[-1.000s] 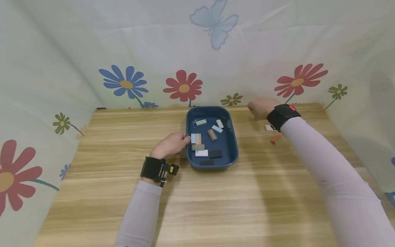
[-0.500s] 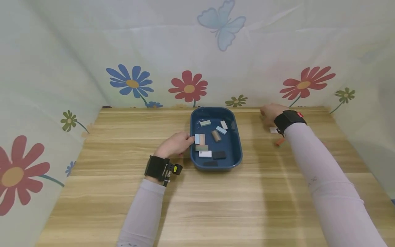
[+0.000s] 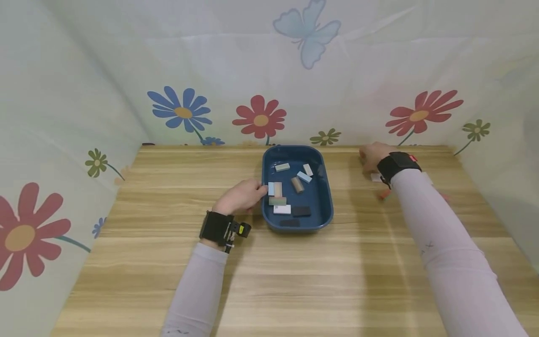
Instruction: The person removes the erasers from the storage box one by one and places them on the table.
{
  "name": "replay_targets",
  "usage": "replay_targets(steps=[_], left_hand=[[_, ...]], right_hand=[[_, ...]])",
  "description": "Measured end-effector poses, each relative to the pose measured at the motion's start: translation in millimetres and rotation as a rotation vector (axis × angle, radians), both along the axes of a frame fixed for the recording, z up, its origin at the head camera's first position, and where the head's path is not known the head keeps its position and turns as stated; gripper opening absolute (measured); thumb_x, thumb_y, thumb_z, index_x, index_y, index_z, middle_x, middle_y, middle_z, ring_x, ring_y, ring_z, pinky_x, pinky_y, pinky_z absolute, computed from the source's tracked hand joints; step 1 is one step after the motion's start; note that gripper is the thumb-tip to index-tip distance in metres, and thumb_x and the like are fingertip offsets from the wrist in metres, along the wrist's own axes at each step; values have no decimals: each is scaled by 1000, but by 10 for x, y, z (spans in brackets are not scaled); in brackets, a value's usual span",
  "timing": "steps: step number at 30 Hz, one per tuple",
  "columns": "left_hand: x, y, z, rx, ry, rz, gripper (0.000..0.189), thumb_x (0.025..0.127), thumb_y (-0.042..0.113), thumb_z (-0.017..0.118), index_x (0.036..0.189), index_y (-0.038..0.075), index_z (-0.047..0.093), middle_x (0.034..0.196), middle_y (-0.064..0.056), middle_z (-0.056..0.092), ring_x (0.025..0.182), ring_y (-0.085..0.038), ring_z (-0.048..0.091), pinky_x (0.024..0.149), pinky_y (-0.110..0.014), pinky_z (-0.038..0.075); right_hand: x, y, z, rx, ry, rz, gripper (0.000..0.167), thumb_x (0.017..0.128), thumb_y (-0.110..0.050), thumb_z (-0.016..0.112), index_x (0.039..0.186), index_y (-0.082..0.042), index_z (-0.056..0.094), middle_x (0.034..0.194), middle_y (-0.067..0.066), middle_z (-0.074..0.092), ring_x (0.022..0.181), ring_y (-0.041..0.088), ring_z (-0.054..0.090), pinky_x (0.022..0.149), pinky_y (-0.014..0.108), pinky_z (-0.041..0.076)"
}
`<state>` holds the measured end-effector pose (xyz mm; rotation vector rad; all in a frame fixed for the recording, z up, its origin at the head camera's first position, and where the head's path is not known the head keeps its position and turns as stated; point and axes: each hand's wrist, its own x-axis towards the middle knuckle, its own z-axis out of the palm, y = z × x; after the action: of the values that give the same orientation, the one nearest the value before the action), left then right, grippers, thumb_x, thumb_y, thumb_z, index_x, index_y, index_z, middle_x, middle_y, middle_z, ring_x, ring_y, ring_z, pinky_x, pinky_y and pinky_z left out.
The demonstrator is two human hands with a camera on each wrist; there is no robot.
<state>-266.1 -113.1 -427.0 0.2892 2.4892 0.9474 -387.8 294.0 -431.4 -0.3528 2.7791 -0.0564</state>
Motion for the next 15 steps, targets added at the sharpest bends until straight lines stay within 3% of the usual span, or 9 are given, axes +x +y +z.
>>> replay_targets(steps=[3, 6, 10, 12, 15], left_hand=[[6, -3, 11, -8, -4, 3, 33, 104, 33, 42, 89, 8, 58, 63, -4, 51, 53, -25, 55, 53, -32, 38], [8, -9, 11, -4, -5, 2, 33, 104, 33, 42, 89, 8, 58, 62, -4, 50, 52, -24, 54, 53, -32, 38], [5, -12, 9, 5, -6, -1, 33, 104, 33, 42, 88, 8, 57, 61, -3, 49, 51, -22, 52, 52, -31, 38], [5, -10, 12, 7, -7, -3, 33, 104, 33, 42, 88, 8, 57, 60, -3, 49, 50, -22, 52, 52, -31, 38], [1, -4, 14, 7, -6, -8, 34, 104, 33, 42, 88, 8, 57, 59, -3, 48, 49, -22, 51, 52, -31, 37]], right_hand=[[27, -33, 42, 12, 0, 2, 38, 78, -17, 74, 109, -1, 60, 95, 15, 62, 83, 32, 56, 71, 50, 46], [89, -88, 142, 6, -2, 15, 29, 86, -15, 65, 109, -1, 60, 96, 17, 62, 84, 32, 56, 70, 49, 45], [198, -149, 350, -76, -28, 10, 33, 94, -14, 53, 123, 3, 54, 113, 29, 58, 67, 31, 62, 59, 43, 50], [250, -153, 458, -116, -33, 8, 40, 95, -15, 54, 130, 2, 49, 118, 31, 55, 58, 28, 62, 53, 39, 49], [331, -140, 601, -180, -44, 17, 40, 97, -15, 52, 133, 0, 46, 107, 26, 60, 52, 25, 59, 51, 38, 47]])
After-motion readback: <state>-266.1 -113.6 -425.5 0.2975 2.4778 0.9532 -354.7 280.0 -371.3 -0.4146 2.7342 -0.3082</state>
